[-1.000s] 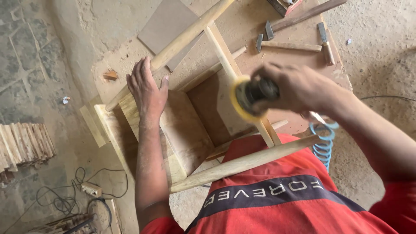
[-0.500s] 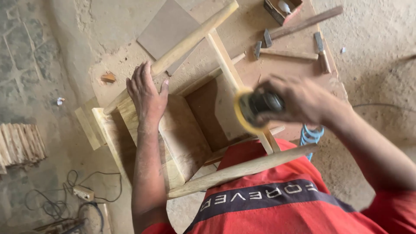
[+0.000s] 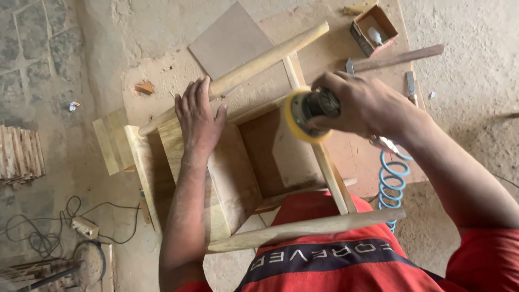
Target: The person uses a handheld power sander to smooth the surfaces of a wooden chair frame. They systematically sand the legs and crossbars, repositioning the chair to access different sides and angles.
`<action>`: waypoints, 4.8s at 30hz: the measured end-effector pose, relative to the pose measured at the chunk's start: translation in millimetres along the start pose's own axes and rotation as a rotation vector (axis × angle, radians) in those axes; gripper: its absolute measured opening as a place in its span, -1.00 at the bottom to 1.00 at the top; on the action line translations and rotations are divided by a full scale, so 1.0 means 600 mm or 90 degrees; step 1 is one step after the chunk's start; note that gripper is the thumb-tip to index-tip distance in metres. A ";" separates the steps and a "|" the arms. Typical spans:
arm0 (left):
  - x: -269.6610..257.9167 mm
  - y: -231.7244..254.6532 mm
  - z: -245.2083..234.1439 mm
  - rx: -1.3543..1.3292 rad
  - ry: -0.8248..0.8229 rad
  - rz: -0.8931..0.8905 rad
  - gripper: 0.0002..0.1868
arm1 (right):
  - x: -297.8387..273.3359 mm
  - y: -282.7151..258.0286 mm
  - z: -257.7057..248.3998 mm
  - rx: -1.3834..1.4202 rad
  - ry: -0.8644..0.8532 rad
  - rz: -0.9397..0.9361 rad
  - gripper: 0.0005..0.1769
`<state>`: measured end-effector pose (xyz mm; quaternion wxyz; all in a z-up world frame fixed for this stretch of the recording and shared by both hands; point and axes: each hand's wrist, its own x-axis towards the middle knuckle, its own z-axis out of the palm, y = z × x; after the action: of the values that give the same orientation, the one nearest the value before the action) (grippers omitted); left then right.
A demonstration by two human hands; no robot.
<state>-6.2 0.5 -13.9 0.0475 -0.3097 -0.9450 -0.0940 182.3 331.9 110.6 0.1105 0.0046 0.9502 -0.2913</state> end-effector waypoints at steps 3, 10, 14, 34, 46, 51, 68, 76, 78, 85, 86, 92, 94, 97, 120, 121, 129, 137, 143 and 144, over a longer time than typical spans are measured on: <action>-0.004 0.006 -0.006 0.003 -0.003 -0.005 -0.08 | 0.047 -0.002 -0.018 -0.031 0.119 -0.147 -0.47; -0.002 0.012 -0.013 0.006 -0.014 -0.019 -0.10 | 0.110 -0.014 -0.042 -0.066 0.059 -0.059 -0.42; -0.005 0.013 -0.014 0.006 -0.003 -0.008 -0.14 | 0.116 -0.043 -0.059 -0.130 0.007 -0.027 -0.49; -0.002 0.009 -0.010 0.013 -0.008 0.000 -0.08 | 0.057 0.075 0.020 0.277 -0.033 0.119 -0.28; -0.005 0.012 -0.012 0.023 0.008 0.011 -0.10 | -0.026 0.041 0.035 0.163 0.068 0.019 -0.29; -0.003 0.018 -0.019 0.017 -0.001 0.007 -0.10 | 0.065 0.053 -0.003 0.119 -0.016 0.093 -0.27; 0.000 0.027 -0.026 0.027 0.000 0.002 -0.13 | 0.017 0.098 0.059 0.363 0.019 0.102 -0.16; 0.000 0.023 -0.024 0.025 -0.006 -0.003 -0.11 | 0.089 0.072 0.002 0.276 -0.012 0.098 -0.26; 0.000 0.024 -0.024 0.026 -0.006 -0.003 -0.12 | 0.103 0.045 -0.021 0.113 0.079 -0.053 -0.32; -0.004 0.019 -0.024 0.020 -0.007 0.010 -0.12 | 0.098 -0.018 -0.050 -0.079 0.064 -0.091 -0.44; -0.003 0.018 -0.024 0.014 -0.008 0.008 -0.12 | 0.093 -0.016 -0.045 -0.107 0.075 -0.107 -0.48; 0.002 0.013 -0.015 0.001 -0.013 -0.004 -0.07 | 0.002 -0.037 -0.024 -0.119 -0.021 -0.118 -0.51; 0.000 0.012 -0.012 0.003 -0.009 -0.002 -0.06 | -0.035 -0.036 0.001 -0.127 -0.019 -0.134 -0.52; 0.000 0.016 -0.018 0.004 0.002 0.006 -0.05 | -0.085 -0.045 0.014 -0.103 0.025 -0.216 -0.45; -0.001 0.001 -0.005 0.021 0.000 0.020 -0.04 | -0.113 -0.008 0.031 0.003 0.043 -0.153 -0.40; 0.000 0.000 -0.004 0.021 0.000 0.021 -0.04 | -0.119 -0.004 0.033 0.003 0.043 -0.153 -0.40; -0.001 0.003 -0.004 0.029 0.007 0.026 -0.07 | -0.044 -0.006 0.004 0.111 -0.028 0.100 -0.27; 0.003 0.004 -0.007 0.028 0.002 0.027 -0.07 | -0.022 0.038 0.025 0.082 0.117 -0.024 -0.28; 0.003 0.004 -0.002 0.040 0.003 0.021 -0.07 | -0.154 -0.006 0.044 0.009 0.041 -0.106 -0.34; 0.001 0.001 -0.001 0.040 0.012 0.033 -0.07 | -0.173 -0.014 0.048 -0.004 0.036 -0.098 -0.33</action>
<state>-6.2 1.2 -13.0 0.0686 -0.3315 -0.9386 -0.0663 288.6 314.6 114.3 0.0610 -0.0611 0.9514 -0.2957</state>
